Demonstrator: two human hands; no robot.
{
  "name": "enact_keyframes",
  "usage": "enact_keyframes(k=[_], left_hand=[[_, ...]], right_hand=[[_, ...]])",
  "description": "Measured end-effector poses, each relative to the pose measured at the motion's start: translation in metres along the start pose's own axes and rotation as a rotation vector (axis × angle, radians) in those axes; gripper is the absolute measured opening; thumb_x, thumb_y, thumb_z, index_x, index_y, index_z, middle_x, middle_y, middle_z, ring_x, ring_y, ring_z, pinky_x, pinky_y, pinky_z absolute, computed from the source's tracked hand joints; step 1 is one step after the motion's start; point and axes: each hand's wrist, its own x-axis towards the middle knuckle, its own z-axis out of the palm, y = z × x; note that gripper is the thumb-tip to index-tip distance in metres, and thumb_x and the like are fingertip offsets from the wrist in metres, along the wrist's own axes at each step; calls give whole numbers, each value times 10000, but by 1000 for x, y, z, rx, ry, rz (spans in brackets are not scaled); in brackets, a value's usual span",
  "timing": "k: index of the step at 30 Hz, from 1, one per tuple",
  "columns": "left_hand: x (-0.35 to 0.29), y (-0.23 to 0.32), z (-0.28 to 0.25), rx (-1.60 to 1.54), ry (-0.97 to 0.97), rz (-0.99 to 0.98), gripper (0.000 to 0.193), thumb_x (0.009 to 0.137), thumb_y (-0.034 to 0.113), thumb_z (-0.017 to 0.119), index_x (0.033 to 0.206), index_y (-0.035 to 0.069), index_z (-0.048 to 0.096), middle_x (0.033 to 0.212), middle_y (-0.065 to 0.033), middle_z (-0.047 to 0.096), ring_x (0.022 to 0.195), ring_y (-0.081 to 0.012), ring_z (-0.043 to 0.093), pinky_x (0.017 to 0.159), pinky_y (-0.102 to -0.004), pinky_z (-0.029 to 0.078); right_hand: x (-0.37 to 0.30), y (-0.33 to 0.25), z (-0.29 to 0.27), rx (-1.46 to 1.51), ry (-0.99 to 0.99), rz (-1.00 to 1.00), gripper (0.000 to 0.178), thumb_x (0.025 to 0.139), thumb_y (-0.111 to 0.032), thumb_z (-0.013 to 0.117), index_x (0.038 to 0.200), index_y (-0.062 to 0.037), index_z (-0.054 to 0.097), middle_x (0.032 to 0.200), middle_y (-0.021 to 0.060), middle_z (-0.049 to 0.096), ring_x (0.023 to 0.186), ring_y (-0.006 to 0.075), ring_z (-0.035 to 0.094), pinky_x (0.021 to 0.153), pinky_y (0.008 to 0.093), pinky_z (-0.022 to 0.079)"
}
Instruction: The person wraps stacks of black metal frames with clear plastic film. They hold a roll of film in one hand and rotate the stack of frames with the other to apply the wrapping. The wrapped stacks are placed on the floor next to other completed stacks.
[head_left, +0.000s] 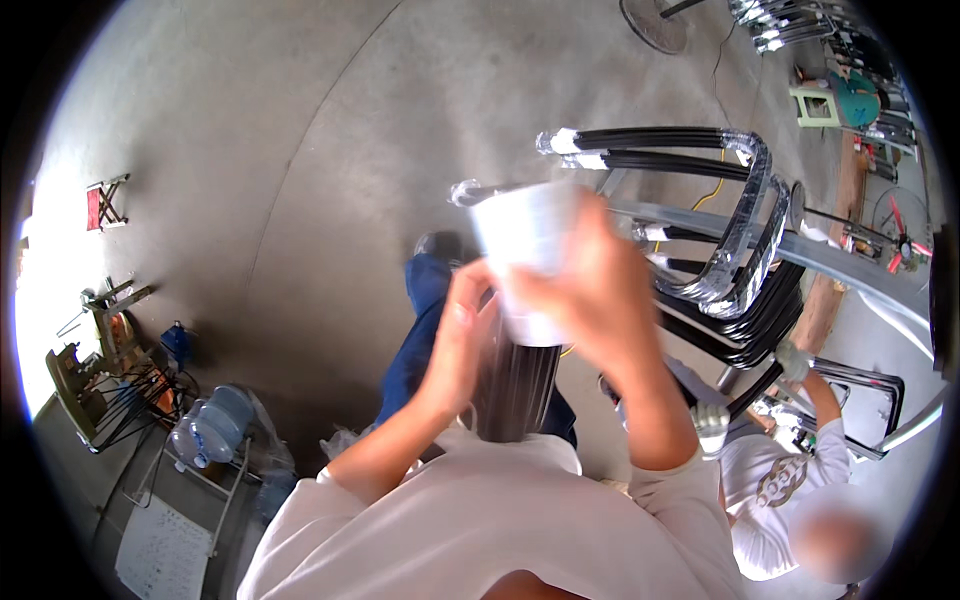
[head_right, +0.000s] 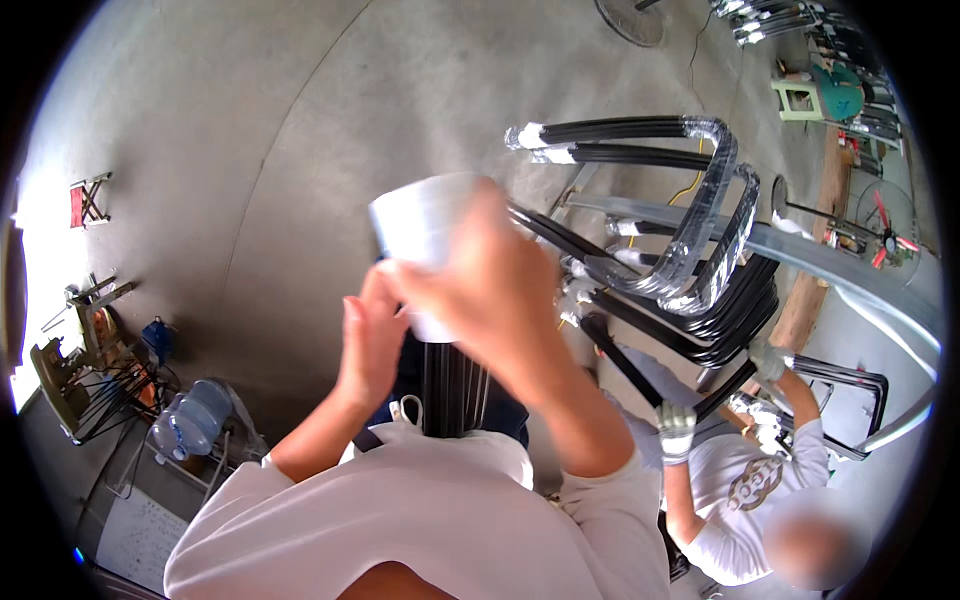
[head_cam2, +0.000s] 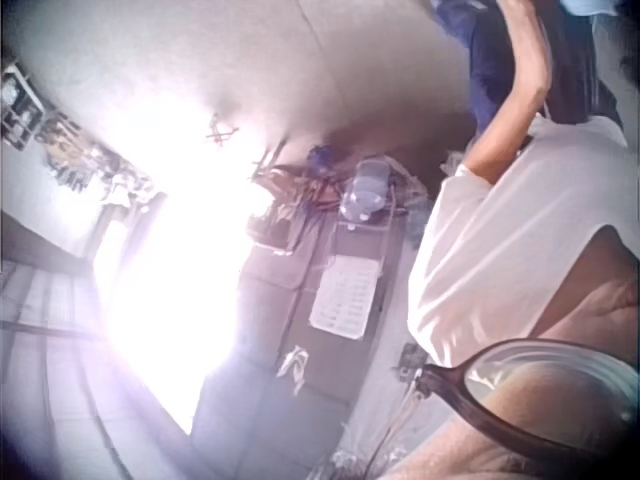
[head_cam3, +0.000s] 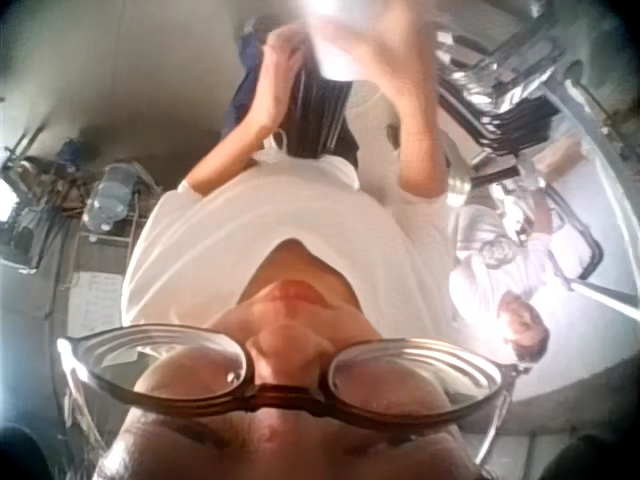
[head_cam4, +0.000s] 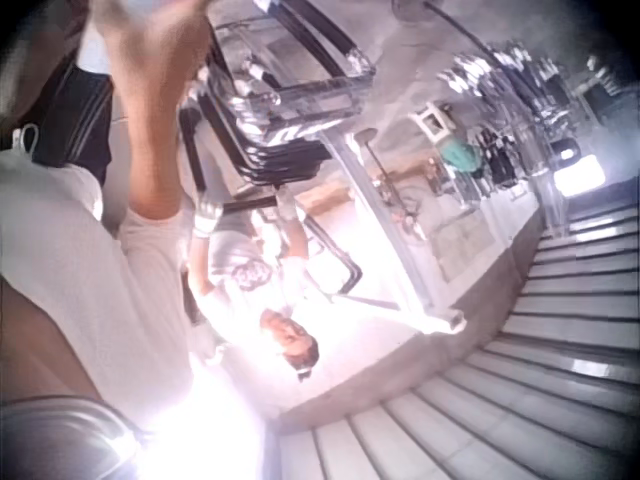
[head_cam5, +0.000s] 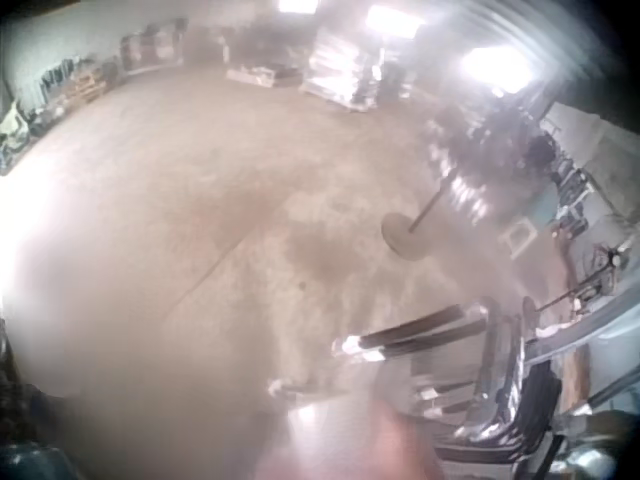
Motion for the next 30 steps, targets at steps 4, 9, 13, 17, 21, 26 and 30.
enact_keyframes(k=[4, 9, 13, 17, 21, 26, 30], left_hand=[[-5, 51, -26, -223, -4, -395, 578, 848, 439, 485, 1213, -3, 410, 1140, -129, 525, 1027, -212, 530, 904, -342, 398], [8, 60, -18, -220, 140, -390, 522, 802, 372, 553, 1151, -6, 465, 1074, -101, 540, 980, -183, 526, 862, -309, 398], [4, 23, -31, -235, 180, -173, 511, 800, 359, 555, 1123, -28, 467, 1043, -99, 540, 980, -177, 511, 857, -294, 393], [2, 35, -25, -175, 223, -180, 510, 808, 371, 553, 1098, -40, 468, 1016, -114, 539, 967, -182, 512, 846, -299, 398], [4, 46, -16, 43, 118, -68, 529, 816, 370, 555, 1146, -25, 438, 1054, -128, 520, 984, -184, 507, 826, -304, 419], [10, 22, -45, -120, 277, -289, 662, 769, 410, 590, 1211, -34, 377, 1093, -144, 510, 976, -229, 529, 818, -349, 437], [21, 4, -61, -146, 293, -430, 674, 754, 419, 599, 1213, -27, 388, 1074, -157, 531, 962, -255, 548, 840, -377, 438]], right_hand=[[-11, -13, 68, -524, 126, -253, 764, 659, -330, 678, 1138, 164, 346, 814, 328, 545, 579, 304, 622, 460, 276, 508], [-15, -10, 64, -471, 92, -317, 812, 640, -259, 673, 1223, 139, 272, 762, 237, 537, 581, 340, 604, 492, 337, 507], [-25, -11, 60, -428, 32, -319, 782, 653, -223, 670, 1227, 134, 276, 838, 285, 518, 693, 360, 603, 523, 340, 511], [-34, -6, 66, -377, 155, -368, 748, 678, -219, 656, 1218, 142, 285, 983, 382, 468, 871, 409, 570, 600, 359, 515], [-40, 0, 64, -370, 170, -404, 697, 703, -225, 640, 1223, 105, 313, 1080, 385, 440, 957, 422, 538, 670, 375, 509], [-15, 40, 36, 353, 248, -65, 202, 795, -158, 548, 935, -16, 582, 934, 179, 598, 705, 279, 614, 580, 343, 468], [29, 145, 72, 449, 550, 60, 141, 811, -65, 465, 886, 1, 565, 723, 77, 577, 664, 201, 555, 625, 297, 434]])
